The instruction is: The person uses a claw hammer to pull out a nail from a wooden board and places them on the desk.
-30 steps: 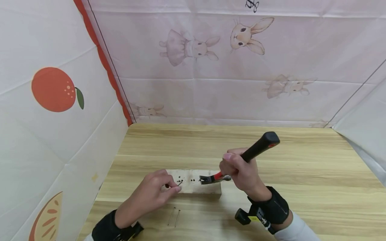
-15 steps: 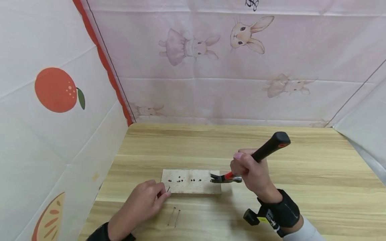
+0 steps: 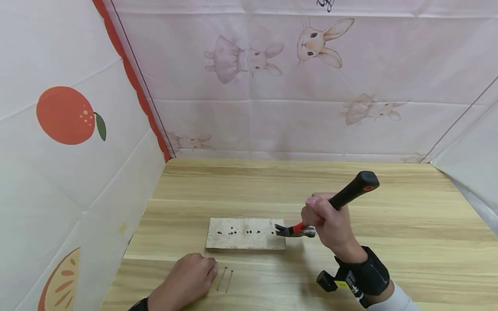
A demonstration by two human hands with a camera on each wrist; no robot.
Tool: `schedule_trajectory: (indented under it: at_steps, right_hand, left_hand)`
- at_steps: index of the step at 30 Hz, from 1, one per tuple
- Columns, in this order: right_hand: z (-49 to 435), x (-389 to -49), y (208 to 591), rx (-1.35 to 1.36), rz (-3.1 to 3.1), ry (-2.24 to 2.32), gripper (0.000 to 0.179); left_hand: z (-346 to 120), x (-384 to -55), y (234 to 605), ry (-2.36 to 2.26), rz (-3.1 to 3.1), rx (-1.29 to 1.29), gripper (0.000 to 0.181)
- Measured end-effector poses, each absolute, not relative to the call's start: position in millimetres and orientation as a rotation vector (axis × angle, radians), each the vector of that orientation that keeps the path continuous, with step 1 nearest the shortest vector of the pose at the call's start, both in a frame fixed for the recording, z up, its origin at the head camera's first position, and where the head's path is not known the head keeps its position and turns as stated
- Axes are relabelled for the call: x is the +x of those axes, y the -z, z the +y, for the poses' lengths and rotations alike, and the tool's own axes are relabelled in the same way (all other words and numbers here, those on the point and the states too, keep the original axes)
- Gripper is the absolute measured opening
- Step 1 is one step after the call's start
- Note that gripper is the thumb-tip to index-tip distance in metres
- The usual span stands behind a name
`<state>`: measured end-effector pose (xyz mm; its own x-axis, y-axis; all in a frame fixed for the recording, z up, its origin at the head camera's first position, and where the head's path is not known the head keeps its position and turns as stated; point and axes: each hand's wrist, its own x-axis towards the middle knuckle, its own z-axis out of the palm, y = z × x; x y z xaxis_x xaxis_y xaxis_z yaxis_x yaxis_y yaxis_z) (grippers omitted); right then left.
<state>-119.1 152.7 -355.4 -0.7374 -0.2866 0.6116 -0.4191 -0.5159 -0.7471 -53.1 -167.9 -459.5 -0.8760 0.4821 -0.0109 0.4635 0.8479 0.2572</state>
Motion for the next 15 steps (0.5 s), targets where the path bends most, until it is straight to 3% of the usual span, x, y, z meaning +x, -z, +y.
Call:
schedule_trajectory:
  at_steps: [15]
  right_hand:
    - [150.8,-119.1,364.6,1.058,-1.512,-2.448,0.040]
  left_hand:
    - [-163.5,-54.5,464.0,-0.393,2.938,0.773,0.038]
